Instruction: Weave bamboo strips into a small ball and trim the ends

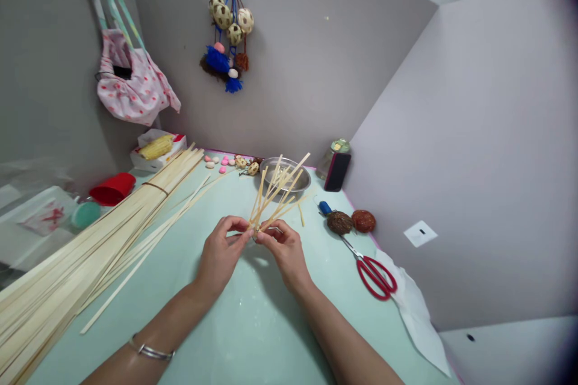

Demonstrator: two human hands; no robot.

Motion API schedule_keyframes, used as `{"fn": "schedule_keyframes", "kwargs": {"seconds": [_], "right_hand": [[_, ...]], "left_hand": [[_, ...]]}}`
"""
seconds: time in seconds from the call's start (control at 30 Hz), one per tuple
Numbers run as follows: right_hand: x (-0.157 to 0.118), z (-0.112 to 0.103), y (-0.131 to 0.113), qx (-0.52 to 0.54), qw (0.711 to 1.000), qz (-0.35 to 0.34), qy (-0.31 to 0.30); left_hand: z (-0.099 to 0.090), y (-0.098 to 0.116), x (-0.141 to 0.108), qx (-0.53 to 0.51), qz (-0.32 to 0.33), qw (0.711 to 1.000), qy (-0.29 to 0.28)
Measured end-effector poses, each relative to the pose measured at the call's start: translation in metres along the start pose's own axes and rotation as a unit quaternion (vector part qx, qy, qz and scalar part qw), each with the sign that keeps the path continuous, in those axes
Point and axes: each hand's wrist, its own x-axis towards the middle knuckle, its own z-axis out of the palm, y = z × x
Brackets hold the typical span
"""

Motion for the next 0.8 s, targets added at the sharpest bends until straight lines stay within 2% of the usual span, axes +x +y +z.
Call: {"fn": "schedule_keyframes", "kwargs": {"seconds": [0.27,0.53,0.8], "right_hand": [[-0.0016,0.0013,-0.0004,-0.009,1.0,0.001,0.0],[-0.0019,0.0017,0.0013,-0.017,1.0,0.004,-0.002],[-0.0018,0.0026,0.0027,-0.03,1.0,-0.005,-0.005]], "left_hand": [[0.0026,-0.0003,-0.0013,0.004,0.027,1.0,0.003],[0.0036,0.0018,-0.0009,0.009,0.025,1.0,0.009],[0.0031,0.0013,-0.0015,0.009,0.029,0.999,-0.01]]}}
